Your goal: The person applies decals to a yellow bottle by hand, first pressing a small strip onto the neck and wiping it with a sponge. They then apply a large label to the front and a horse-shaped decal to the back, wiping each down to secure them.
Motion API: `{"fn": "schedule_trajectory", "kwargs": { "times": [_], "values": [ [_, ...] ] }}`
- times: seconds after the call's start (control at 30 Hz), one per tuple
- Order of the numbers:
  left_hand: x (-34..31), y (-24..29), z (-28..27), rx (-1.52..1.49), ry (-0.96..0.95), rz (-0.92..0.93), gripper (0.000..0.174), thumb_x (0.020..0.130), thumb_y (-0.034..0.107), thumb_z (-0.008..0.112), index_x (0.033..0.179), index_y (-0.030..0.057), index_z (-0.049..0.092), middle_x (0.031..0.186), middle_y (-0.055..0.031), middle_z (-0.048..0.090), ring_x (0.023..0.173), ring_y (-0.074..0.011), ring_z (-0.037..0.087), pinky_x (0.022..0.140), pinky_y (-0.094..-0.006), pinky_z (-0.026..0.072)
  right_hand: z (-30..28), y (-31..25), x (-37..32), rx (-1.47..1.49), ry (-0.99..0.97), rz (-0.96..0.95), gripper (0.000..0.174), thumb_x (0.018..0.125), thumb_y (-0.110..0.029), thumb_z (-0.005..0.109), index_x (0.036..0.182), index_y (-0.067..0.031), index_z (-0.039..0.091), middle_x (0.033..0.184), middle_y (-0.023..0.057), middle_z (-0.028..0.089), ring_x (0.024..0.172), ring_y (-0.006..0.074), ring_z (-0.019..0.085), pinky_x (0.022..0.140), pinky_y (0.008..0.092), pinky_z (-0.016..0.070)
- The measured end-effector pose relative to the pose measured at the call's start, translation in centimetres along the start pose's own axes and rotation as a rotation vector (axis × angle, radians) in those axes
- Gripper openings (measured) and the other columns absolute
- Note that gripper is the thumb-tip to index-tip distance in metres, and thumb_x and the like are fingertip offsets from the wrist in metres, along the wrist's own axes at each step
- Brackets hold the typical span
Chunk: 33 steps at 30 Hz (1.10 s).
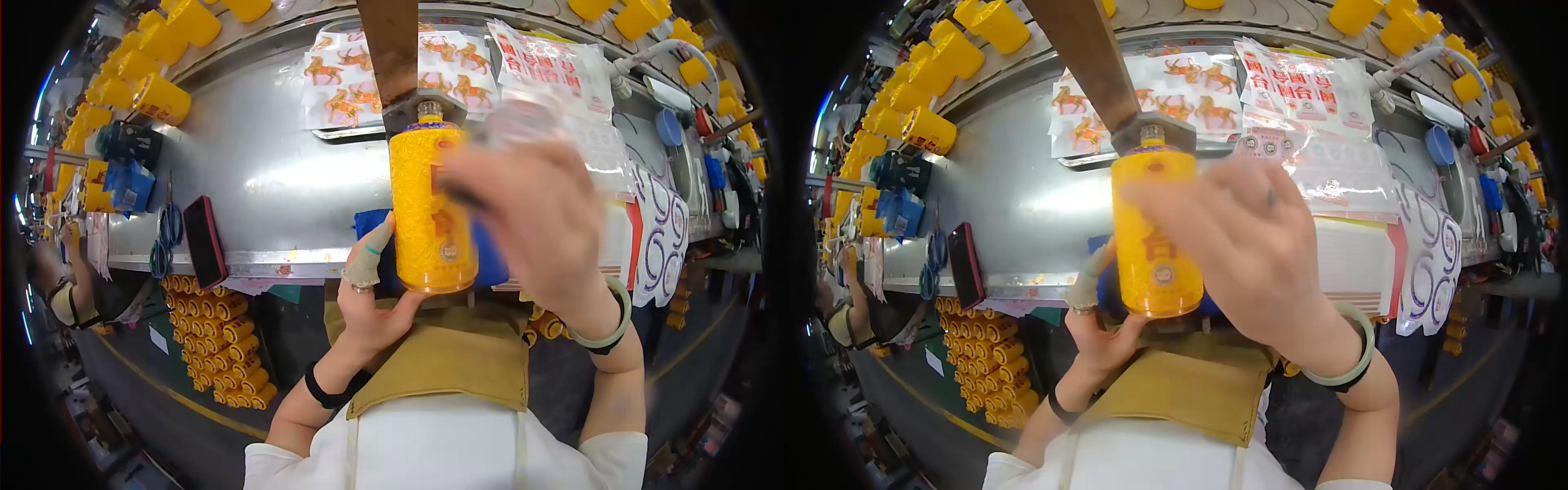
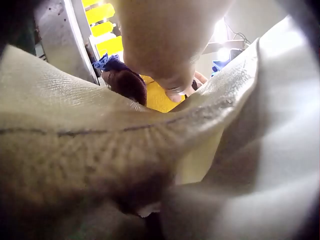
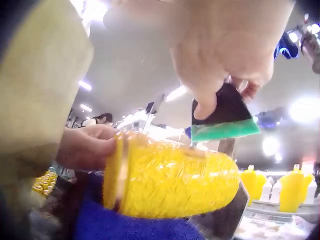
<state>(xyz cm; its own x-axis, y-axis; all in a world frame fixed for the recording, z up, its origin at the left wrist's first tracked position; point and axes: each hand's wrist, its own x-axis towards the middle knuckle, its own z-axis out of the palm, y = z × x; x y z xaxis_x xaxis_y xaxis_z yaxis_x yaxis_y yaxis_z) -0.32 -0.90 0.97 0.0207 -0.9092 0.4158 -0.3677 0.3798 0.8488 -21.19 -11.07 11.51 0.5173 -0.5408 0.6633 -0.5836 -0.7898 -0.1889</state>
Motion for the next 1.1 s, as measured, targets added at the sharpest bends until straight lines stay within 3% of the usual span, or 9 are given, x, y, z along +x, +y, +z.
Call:
{"fn": "schedule_trajectory", "kwargs": {
  "times": [0.17,0.3,0.37,0.5,0.63,0.77,0.87,1.03,1.1],
  "values": [
    [-0.5,-0.8,0.1,-0.081,-0.030,-0.072,0.076,0.078,0.009,0.085,0.143,-0.0076,0.049,0.140,-0.0228,0.059,0.129,-0.0337,0.059,0.110,-0.0399,0.0443,0.0,-4.4,-4.1,0.405,-0.153,-0.250,0.025,0.073,-0.011,0.073,0.097,-0.0103,0.074,0.103,-0.0017,0.069,0.077,0.0131,0.059,0.070,0.0299,0.0535],
    [-0.1,-0.1,-0.6,0.010,-0.080,-0.052,0.076,0.080,0.011,0.084,0.145,-0.0071,0.047,0.142,-0.0229,0.058,0.130,-0.0338,0.059,0.110,-0.0395,0.0442,1.0,-1.6,-1.9,0.247,-0.132,0.103,0.022,0.075,-0.008,0.074,0.097,-0.0089,0.074,0.100,0.0038,0.070,0.076,0.0225,0.062,0.071,0.0367,0.0510],
    [0.1,-0.1,-0.8,0.004,-0.095,-0.047,0.077,0.081,0.010,0.083,0.146,-0.0069,0.046,0.142,-0.0228,0.058,0.131,-0.0338,0.058,0.111,-0.0403,0.0432,2.1,1.8,-0.2,0.226,0.135,0.213,0.023,0.075,-0.008,0.075,0.099,-0.0089,0.073,0.096,0.0052,0.071,0.077,0.0266,0.063,0.073,0.0395,0.0488],
    [-0.3,-0.4,-0.8,0.016,-0.103,-0.055,0.079,0.080,0.006,0.080,0.149,-0.0070,0.042,0.142,-0.0237,0.058,0.131,-0.0335,0.058,0.112,-0.0414,0.0412,2.2,1.8,-3.6,0.037,0.013,-0.184,0.024,0.079,-0.012,0.070,0.103,-0.0144,0.073,0.093,0.0017,0.070,0.075,0.0185,0.062,0.073,0.0351,0.0497],
    [0.0,-0.5,-0.5,-0.099,-0.066,-0.071,0.083,0.077,0.009,0.086,0.147,-0.0058,0.044,0.142,-0.0227,0.058,0.131,-0.0347,0.058,0.112,-0.0424,0.0416,0.6,-2.2,-3.3,0.450,-0.159,-0.288,0.022,0.077,-0.013,0.068,0.099,-0.0157,0.071,0.098,-0.0009,0.067,0.073,0.0181,0.058,0.072,0.0339,0.0483],
    [0.5,0.5,-0.4,-0.022,-0.033,-0.007,0.097,0.074,0.010,0.090,0.152,-0.0068,0.036,0.138,-0.0245,0.060,0.128,-0.0340,0.060,0.110,-0.0427,0.0431,2.0,2.9,2.5,0.072,-0.061,0.036,0.018,0.074,-0.018,0.072,0.091,-0.0160,0.068,0.097,-0.0033,0.065,0.078,0.0203,0.054,0.070,0.0342,0.0442],
    [0.9,0.7,-0.4,-0.020,-0.043,0.018,0.102,0.074,0.010,0.090,0.155,-0.0074,0.031,0.139,-0.0254,0.060,0.128,-0.0349,0.060,0.110,-0.0429,0.0434,1.0,4.5,3.6,-0.160,0.039,-0.205,0.016,0.077,-0.018,0.073,0.093,-0.0159,0.070,0.098,-0.0030,0.066,0.080,0.0208,0.055,0.073,0.0339,0.0436],
    [0.4,-0.1,-0.9,-0.036,-0.057,-0.047,0.103,0.074,0.010,0.089,0.156,-0.0076,0.027,0.140,-0.0253,0.059,0.129,-0.0368,0.059,0.111,-0.0430,0.0428,0.6,-2.0,-3.8,0.290,-0.191,-0.423,0.020,0.074,-0.015,0.070,0.093,-0.0158,0.068,0.098,-0.0058,0.061,0.077,0.0106,0.053,0.066,0.0261,0.0516],
    [1.1,0.7,-1.6,0.134,-0.187,-0.037,0.101,0.073,0.011,0.090,0.153,-0.0094,0.032,0.140,-0.0243,0.059,0.132,-0.0376,0.056,0.112,-0.0433,0.0421,-0.1,-3.5,-5.2,0.469,-0.154,-0.311,0.028,0.073,-0.011,0.070,0.101,-0.0150,0.070,0.101,-0.0074,0.061,0.077,0.0107,0.053,0.066,0.0261,0.0472]
  ]
}}
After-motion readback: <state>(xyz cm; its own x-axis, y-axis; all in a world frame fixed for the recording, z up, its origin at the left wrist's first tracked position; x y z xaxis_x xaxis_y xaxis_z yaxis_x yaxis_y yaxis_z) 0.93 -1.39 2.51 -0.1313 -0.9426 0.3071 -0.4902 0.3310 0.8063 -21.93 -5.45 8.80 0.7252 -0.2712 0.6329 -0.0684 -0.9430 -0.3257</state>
